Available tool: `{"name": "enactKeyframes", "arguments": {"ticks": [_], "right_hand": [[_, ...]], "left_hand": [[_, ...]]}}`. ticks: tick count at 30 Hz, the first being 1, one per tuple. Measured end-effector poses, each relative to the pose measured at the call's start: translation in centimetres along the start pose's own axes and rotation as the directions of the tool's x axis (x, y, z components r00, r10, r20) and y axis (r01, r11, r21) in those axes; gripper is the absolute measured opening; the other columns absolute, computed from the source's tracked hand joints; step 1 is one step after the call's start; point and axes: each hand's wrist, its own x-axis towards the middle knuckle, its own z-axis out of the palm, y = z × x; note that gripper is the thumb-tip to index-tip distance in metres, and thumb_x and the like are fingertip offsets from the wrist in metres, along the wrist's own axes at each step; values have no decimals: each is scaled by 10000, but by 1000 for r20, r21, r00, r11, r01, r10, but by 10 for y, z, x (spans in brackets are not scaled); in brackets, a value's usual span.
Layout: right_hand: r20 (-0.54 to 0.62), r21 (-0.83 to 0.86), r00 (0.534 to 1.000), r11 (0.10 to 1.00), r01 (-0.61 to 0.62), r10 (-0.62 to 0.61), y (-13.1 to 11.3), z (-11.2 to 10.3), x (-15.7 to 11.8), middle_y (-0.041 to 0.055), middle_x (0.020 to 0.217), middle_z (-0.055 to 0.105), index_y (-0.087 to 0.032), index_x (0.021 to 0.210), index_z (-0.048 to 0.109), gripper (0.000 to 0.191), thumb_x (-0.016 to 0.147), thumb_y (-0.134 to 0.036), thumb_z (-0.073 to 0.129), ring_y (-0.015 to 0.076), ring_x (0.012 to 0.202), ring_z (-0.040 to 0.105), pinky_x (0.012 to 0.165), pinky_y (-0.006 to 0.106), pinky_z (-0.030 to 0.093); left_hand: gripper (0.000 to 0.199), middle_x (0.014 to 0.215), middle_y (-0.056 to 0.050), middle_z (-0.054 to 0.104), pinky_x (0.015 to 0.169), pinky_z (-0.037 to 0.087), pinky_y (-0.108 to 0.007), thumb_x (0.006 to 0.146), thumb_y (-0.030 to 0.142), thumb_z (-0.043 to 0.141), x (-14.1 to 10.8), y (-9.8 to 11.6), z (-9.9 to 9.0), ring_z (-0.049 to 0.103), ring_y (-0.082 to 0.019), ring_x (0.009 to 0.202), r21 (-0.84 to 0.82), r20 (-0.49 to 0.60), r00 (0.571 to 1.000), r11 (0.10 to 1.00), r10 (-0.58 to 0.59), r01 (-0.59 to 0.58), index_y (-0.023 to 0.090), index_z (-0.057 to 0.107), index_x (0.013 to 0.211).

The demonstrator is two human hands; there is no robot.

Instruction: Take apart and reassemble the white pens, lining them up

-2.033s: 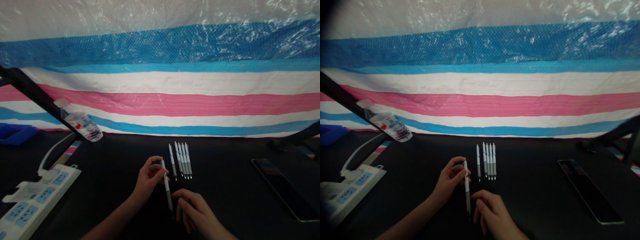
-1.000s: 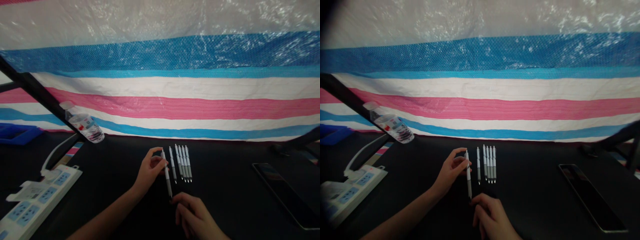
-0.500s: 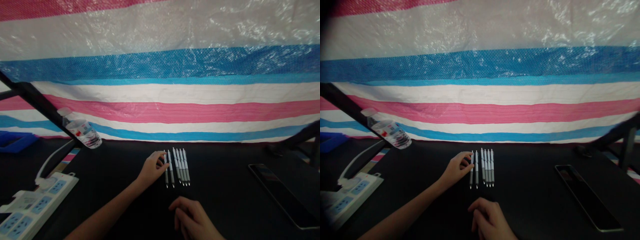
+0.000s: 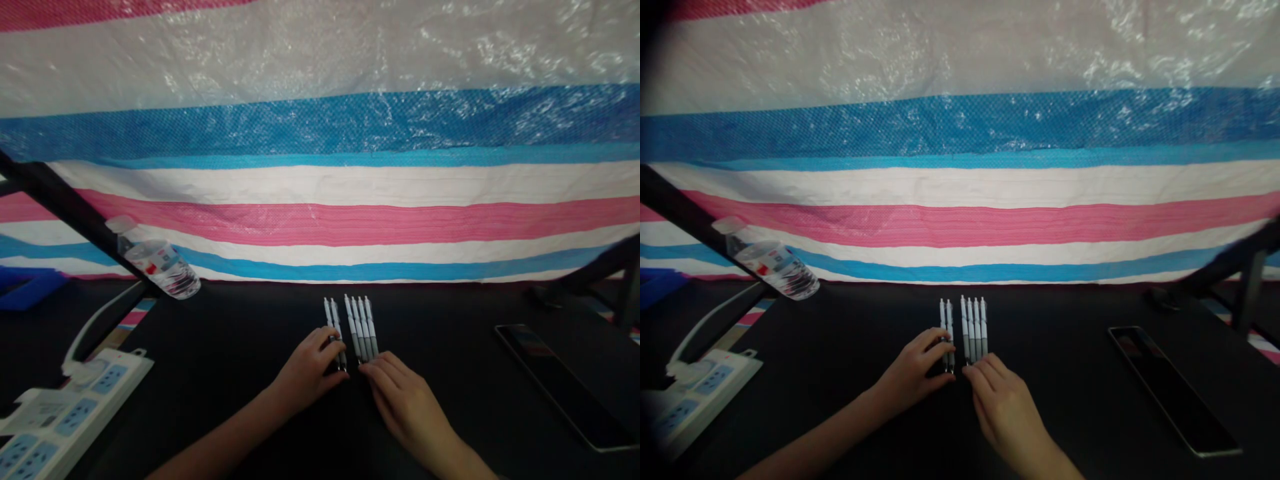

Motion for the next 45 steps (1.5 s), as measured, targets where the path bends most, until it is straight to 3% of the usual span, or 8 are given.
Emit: {"name": "enactKeyframes", "arguments": {"ticks": [7, 14, 23, 27, 31, 35, 39, 45], "right_hand": [[45, -291, 977, 933, 211, -207, 9, 19, 0, 122, 1241, 722, -140, 1267, 641, 343, 971, -88, 477, 288, 1223, 607, 1020, 485, 509], [4, -414, 968, 880, 232, -253, 12, 34, -5, 99, 1135, 749, -159, 1155, 688, 213, 994, -151, 548, 314, 1125, 631, 1096, 631, 373], [51, -244, 938, 906, 345, -344, -3, 14, 3, 71, 907, 747, -151, 1002, 703, 215, 997, -76, 501, 220, 870, 652, 1031, 487, 487], [-29, -98, 923, 920, 380, -385, -10, -8, 1, 67, 958, 757, -144, 1130, 678, 237, 1013, -81, 481, 197, 861, 674, 971, 411, 533], [-350, 19, 919, 979, 202, -182, -12, -16, -12, 57, 987, 713, -224, 1221, 642, 334, 948, -48, 563, 220, 959, 678, 878, 374, 573], [-640, 366, 715, 930, -38, 282, -15, -15, -15, 44, 962, 641, -242, 1047, 649, 198, 917, -95, 623, 208, 929, 673, 786, 329, 572], [-426, 744, 574, 632, -217, 699, -14, -13, -12, 6, 837, 644, -251, 989, 594, 84, 947, -300, 648, 222, 950, 703, 838, 330, 543], [100, 868, 666, 262, -422, 739, -19, 1, -13, -14, 713, 664, -236, 988, 592, 275, 896, -471, 701, 176, 720, 664, 685, 272, 512]], "left_hand": [[312, 1239, -106, 644, 963, 521, -424, 786, 99, 727, 3, 1, -5, 616, -284, 1110, -9, 34, 998, 999, 52, -51, 213, 628, 1060], [292, 1226, -112, 638, 938, 537, -421, 811, 132, 724, 2, 2, -6, 622, -285, 1089, 15, 57, 996, 997, 75, -76, 217, 630, 1075], [337, 1271, -115, 638, 996, 526, -417, 852, 127, 678, -8, 12, -16, 626, -276, 1161, -68, -49, 999, 998, 6, -10, 240, 634, 1167], [284, 1205, -84, 654, 853, 568, -347, 868, 124, 639, -15, 25, -20, 677, -218, 949, -201, -173, 976, 975, -131, 95, 252, 657, 1121], [231, 1119, -70, 663, 713, 555, -313, 883, 162, 627, -22, 36, -22, 644, -162, 730, -372, -221, 927, 905, -304, 208, 246, 660, 1096], [292, 932, -43, 673, 683, 536, -296, 879, 242, 662, -24, 38, -21, 642, -172, 727, -587, -97, 882, 742, -461, 324, 240, 633, 1169], [531, 1231, -98, 614, 613, 522, -264, 786, 281, 768, -26, 38, -14, 632, -130, 701, -803, 122, 871, 469, -476, 369, 267, 568, 1278], [317, 666, 3, 630, 527, 445, -228, 841, 474, 730, -28, 37, -10, 553, -117, 549, -908, 82, 835, 304, -544, 287, 176, 654, 923]]}}
